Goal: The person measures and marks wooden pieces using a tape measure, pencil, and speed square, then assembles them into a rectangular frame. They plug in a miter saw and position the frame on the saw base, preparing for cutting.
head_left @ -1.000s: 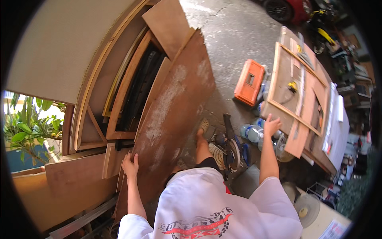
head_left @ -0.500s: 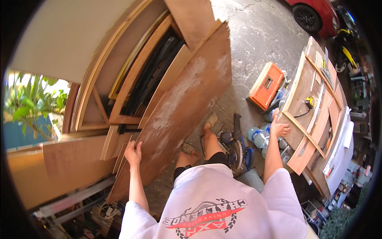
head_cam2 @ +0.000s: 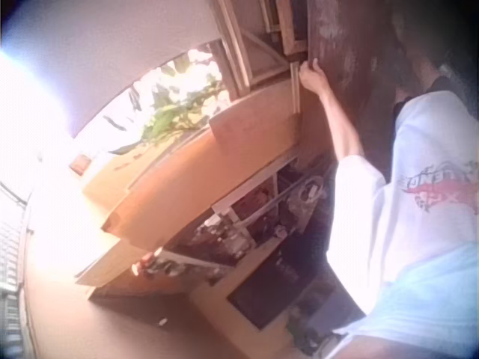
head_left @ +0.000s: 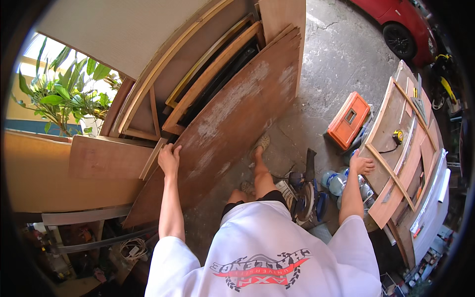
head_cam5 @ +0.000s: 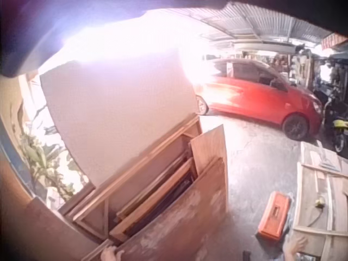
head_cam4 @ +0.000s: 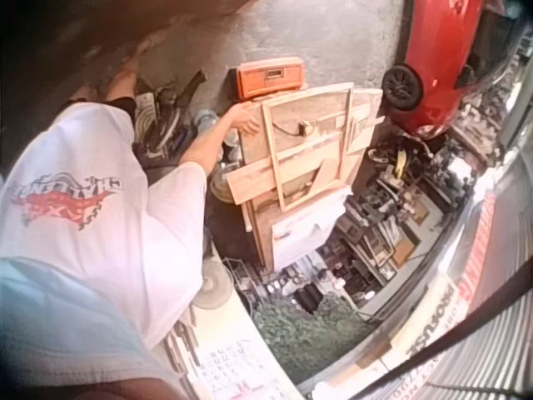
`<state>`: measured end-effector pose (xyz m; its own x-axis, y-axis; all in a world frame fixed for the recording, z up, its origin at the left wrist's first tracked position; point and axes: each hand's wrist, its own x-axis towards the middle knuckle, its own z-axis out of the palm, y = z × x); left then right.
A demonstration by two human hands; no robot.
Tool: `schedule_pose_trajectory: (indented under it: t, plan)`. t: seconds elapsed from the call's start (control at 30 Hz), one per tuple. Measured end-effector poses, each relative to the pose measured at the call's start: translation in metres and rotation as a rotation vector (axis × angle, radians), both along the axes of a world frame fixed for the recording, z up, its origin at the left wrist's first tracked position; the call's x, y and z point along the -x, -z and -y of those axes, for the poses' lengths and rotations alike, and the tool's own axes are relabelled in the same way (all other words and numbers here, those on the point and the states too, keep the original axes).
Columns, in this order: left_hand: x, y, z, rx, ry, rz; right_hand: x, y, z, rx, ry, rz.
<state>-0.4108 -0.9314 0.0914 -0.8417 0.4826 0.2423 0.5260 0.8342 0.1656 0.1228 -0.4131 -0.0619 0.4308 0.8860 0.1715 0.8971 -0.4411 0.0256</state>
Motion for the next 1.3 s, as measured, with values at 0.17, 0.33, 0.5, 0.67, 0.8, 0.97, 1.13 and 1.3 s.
schedule_pose_trajectory:
  t: [0.17,0.33,0.5,0.67,0.8,0.97,1.13,1.3]
  plan:
    - [-0.003,0.012,0.002,0.126,-0.103,-0.132,-0.006,0.001,0.004,-0.057,-0.053,-0.007]
    - [0.015,0.007,-0.011,0.254,-0.224,-0.013,-0.013,0.007,0.009,-0.102,-0.095,0.061]
    - [-0.011,-0.019,-0.045,0.278,-0.399,-0.137,-0.016,0.01,0.011,-0.255,-0.201,0.163]
    - [-0.049,-0.013,-0.169,0.074,-0.196,-0.045,-0.015,0.006,0.009,-0.132,-0.186,0.166]
    - [-0.029,-0.004,-0.305,-0.082,0.233,-0.061,-0.017,0.007,0.01,-0.106,-0.18,0.188]
    - [0.027,0.003,-0.372,0.221,0.038,0.173,-0.019,0.008,0.014,-0.09,-0.155,0.138]
    - [0.051,0.006,-0.37,0.266,0.01,0.256,-0.011,-0.002,0.018,-0.058,-0.151,0.039]
    - [0.055,0.004,-0.378,0.335,-0.106,0.276,-0.006,-0.013,0.021,0.028,-0.117,-0.059]
